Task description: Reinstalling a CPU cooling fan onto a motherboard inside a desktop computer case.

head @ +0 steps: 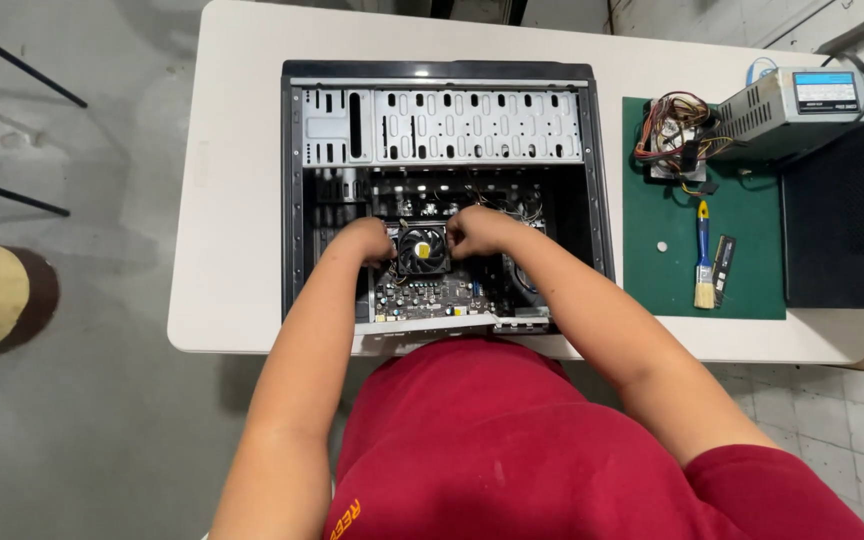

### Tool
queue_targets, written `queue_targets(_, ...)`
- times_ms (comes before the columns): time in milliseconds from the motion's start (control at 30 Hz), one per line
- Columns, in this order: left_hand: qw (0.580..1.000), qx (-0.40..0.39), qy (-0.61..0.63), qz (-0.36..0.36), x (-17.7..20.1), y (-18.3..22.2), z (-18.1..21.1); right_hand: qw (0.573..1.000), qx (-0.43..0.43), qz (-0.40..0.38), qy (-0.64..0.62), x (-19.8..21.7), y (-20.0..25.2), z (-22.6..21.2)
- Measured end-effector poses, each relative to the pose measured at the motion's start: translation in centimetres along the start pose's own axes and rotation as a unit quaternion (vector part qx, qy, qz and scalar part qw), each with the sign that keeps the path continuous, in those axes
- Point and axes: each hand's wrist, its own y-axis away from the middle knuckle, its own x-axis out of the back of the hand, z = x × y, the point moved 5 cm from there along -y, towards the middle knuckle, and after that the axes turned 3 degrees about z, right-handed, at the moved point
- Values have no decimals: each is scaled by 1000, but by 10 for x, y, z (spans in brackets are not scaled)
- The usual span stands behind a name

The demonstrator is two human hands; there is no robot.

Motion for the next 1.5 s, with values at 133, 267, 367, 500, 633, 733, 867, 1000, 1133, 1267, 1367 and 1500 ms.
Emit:
queue_targets(133, 1000, -4, -15, 8, 3, -3, 1, 999, -15, -2, 37, 12, 10, -11)
queue_targets(267, 1000, -10, 7, 8, 4, 3, 3, 996, -37, -9, 83, 14, 13, -13)
queue_targets(367, 1000, -15, 8, 8, 9, 11, 8, 994, -42, -13, 96, 14, 11, -12)
queue_targets(500, 999, -27, 31, 16, 9, 8, 10, 995, -41, -18, 84, 16, 14, -13)
queue_targets(633, 998, -33, 50, 23, 8, 7, 10, 995, -34, 1, 89, 20, 16, -19)
queue_targets(733, 998, -32, 44, 7, 5, -1, 6, 995, -34, -8, 88, 23, 18, -24)
queue_targets(867, 999, -41, -10, -3, 6, 5, 10, 995, -30, -10, 97, 30, 22, -32)
queue_targets(1000, 998, -55, -34, 6, 6, 2, 11, 995, -27, -10, 91, 24, 21, -28)
queue_targets(1133, 995, -71, -63, 25, -3, -14, 2, 993, -37, -23, 111, 21, 17, -24)
queue_targets(1267, 992, -80, -79, 52, -6, -17, 0, 994, -25, -8, 107, 17, 12, -17)
queue_targets(1367, 993, -77, -77, 46, -4, -12, 1, 995, -20, -9, 101, 20, 14, -22)
queue_targets(1500, 995, -60, -78, 27, -1, -7, 6, 995, -33, -13, 96, 19, 10, -20)
